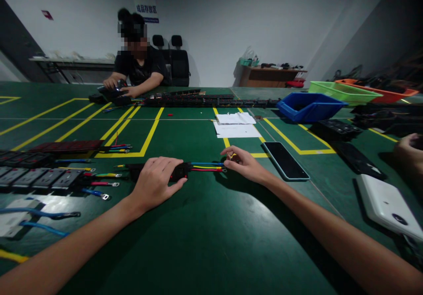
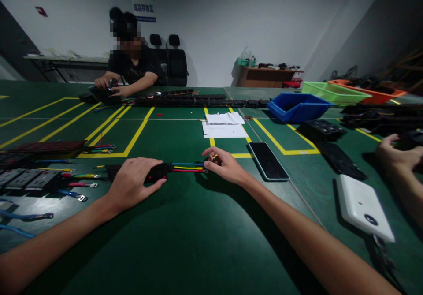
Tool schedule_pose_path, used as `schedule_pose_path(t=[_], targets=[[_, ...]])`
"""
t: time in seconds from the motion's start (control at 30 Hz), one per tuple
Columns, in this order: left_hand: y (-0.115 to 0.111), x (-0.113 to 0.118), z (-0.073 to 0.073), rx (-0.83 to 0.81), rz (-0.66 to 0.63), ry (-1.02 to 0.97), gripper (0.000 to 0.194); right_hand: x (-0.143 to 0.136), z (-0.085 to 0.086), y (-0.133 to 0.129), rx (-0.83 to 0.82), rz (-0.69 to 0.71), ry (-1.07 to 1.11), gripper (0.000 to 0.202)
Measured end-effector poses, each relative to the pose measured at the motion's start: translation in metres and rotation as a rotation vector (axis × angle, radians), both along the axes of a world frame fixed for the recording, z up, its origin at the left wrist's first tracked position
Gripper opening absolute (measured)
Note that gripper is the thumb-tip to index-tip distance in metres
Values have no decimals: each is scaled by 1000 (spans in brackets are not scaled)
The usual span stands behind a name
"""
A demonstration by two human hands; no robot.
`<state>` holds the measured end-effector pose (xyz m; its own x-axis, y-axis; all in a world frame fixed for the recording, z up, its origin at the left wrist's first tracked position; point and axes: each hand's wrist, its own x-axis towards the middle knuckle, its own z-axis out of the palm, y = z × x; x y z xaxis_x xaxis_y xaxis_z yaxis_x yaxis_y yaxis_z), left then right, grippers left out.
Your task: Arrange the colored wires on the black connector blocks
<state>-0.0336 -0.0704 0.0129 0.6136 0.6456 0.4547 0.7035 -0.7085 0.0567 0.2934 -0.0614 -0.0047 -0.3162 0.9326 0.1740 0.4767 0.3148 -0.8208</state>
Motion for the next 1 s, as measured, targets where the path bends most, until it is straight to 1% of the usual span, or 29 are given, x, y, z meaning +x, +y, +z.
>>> schedule_pose_path(t=[0.1, 0.23, 0.37, 0.47, 0.57, 0.63, 0.73, 0.8, 0.87, 0.93, 1.0], targets=[[0, -1, 1, -6, 3, -5, 41, 0, 0, 0, 11, 46, -52, 27], [-1, -1, 1, -13, 2, -8, 41, 0, 0, 1, 1, 16, -37, 26], [-1, -1, 1, -17, 7, -14, 40, 0, -2, 1, 7, 31, -65, 26], [-1, -1, 0, -14, 7, -15, 40, 0, -4, 1, -2, -10, -41, 28], [-1, -2, -1, -13, 12, -11, 40, -1, -5, 1, 54, 15, -77, 22], [-2, -2, -1, -15, 16, -7, 40, -2, -5, 1, 81, 30, -95, 22], [-3, -2, -2, -22, 22, -2, 42, -3, -6, 1, 87, -30, -57, 28], [-3, -3, -2, -25, 28, -5, 42, -3, -6, 1, 105, 5, -100, 22], [-4, -3, -3, -28, 32, -11, 42, -3, -6, 1, 108, 36, -130, 24], [-4, -3, -4, -31, 36, -16, 42, -3, -6, 1, 97, 16, -104, 22], [-4, -3, -4, -35, 36, -19, 42, -3, -5, 1, 91, -10, -67, 25]])
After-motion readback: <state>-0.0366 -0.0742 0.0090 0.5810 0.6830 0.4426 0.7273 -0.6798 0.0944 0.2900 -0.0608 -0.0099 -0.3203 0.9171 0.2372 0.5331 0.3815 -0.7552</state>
